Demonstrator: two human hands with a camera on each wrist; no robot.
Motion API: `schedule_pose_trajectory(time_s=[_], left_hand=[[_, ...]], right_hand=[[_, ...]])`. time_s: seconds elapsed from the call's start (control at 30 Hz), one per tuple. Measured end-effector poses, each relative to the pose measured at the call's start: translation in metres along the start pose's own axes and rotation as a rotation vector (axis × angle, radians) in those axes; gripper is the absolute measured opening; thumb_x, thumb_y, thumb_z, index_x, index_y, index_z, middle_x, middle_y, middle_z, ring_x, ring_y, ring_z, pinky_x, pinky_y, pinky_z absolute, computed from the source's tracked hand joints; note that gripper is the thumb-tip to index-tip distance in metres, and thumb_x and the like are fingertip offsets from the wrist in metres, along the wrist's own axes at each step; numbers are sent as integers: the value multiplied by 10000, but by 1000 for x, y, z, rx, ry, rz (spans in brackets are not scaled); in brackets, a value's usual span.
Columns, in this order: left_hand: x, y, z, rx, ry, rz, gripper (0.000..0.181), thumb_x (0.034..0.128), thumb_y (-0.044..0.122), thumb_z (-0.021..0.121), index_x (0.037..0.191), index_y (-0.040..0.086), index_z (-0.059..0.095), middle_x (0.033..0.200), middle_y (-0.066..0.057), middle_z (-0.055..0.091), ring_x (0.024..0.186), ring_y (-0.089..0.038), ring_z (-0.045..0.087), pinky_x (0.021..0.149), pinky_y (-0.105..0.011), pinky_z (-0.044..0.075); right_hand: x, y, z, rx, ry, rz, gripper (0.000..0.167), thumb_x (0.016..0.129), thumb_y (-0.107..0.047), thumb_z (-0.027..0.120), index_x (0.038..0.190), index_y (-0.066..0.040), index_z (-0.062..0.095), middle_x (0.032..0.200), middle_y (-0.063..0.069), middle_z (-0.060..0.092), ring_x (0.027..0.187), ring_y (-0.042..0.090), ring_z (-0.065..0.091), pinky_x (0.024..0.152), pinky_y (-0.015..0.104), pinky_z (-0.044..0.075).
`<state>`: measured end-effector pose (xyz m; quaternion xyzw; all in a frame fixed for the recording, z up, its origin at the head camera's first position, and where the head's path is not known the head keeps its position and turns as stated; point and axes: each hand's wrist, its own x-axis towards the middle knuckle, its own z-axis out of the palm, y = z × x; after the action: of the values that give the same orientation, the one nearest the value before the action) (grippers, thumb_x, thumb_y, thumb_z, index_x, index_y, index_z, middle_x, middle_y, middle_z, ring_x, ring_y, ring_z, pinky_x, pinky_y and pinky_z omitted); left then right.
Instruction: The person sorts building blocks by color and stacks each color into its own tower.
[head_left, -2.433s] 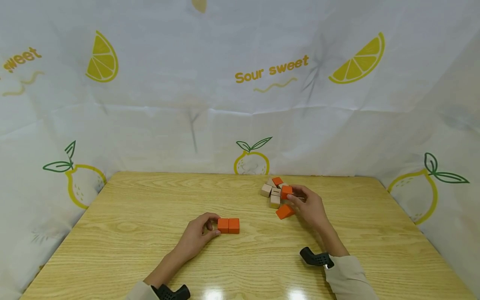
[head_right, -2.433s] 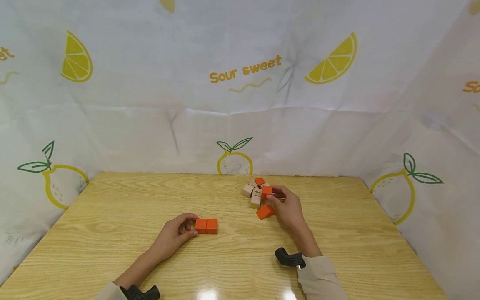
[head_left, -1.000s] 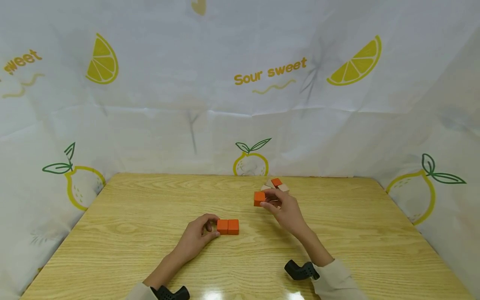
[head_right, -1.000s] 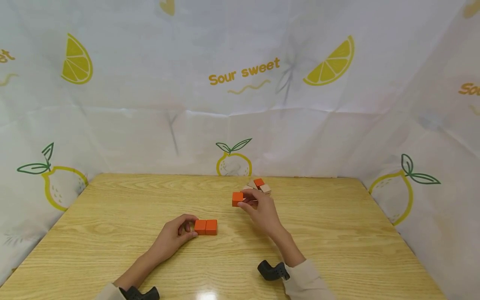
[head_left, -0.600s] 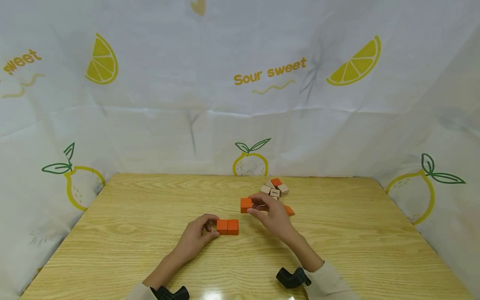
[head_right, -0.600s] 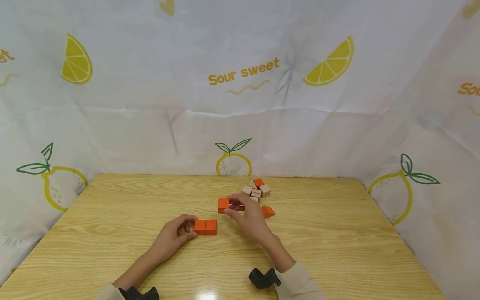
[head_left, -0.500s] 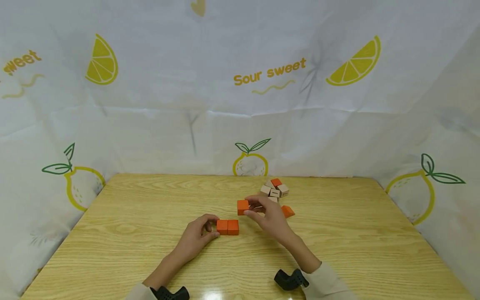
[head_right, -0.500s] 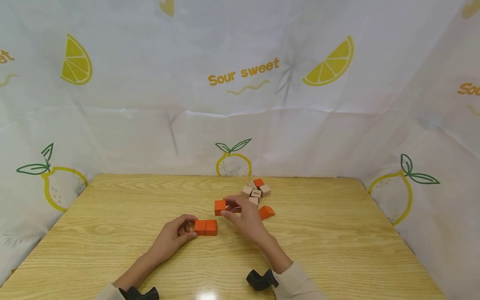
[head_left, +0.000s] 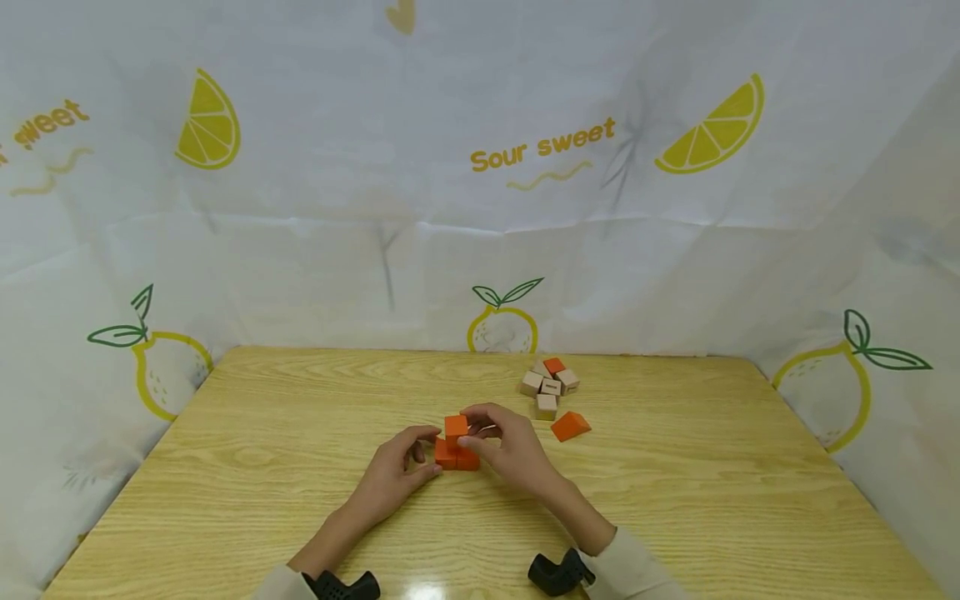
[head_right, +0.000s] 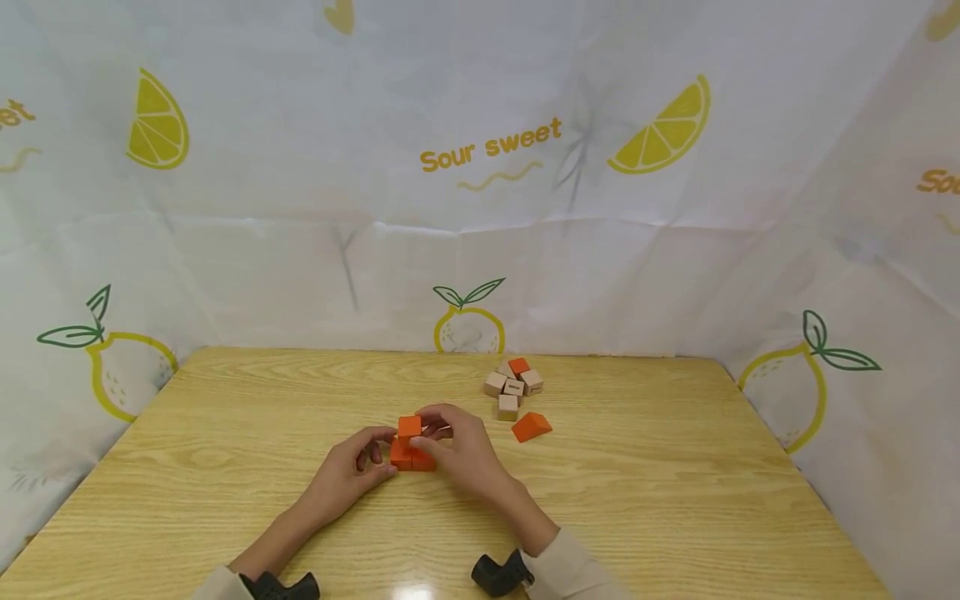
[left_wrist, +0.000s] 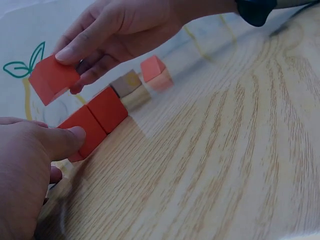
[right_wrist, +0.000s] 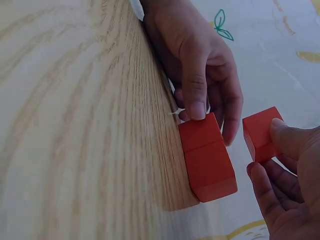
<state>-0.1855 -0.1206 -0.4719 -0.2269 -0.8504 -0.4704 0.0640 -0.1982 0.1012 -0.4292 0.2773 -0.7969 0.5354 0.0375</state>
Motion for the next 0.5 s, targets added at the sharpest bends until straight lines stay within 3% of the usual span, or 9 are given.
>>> schedule_pose_trajectory(time_s=[0.17, 0.37, 0.5], left_hand=[[0, -1, -1, -25, 9, 13, 479, 828, 154, 759, 1268, 150, 569, 1065, 67, 597, 786, -131, 509, 641, -258, 419], [0, -1, -1, -50, 19, 17, 512, 840, 160, 751, 1309, 180, 546, 943, 27, 586, 714, -148, 474, 608, -268, 397], [-1, 0, -2, -59, 34, 38, 566, 839, 110, 748, 1351, 177, 517, 997, 63, 585, 704, -146, 478, 598, -265, 398]], right_hand=[[1, -1, 7, -39, -10, 4, 315, 886, -156, 690, 1185, -82, 625, 1090, 11, 643, 980, 209, 610, 816, 350, 509], [-1, -1, 14, -132, -11, -4, 331, 874, -219, 706, 1175, -104, 632, 1094, -10, 630, 991, 222, 592, 821, 376, 497], [-4, 0, 17, -168, -4, 11, 344, 875, -262, 704, 1179, -120, 631, 1112, -12, 617, 1020, 226, 573, 844, 399, 478]])
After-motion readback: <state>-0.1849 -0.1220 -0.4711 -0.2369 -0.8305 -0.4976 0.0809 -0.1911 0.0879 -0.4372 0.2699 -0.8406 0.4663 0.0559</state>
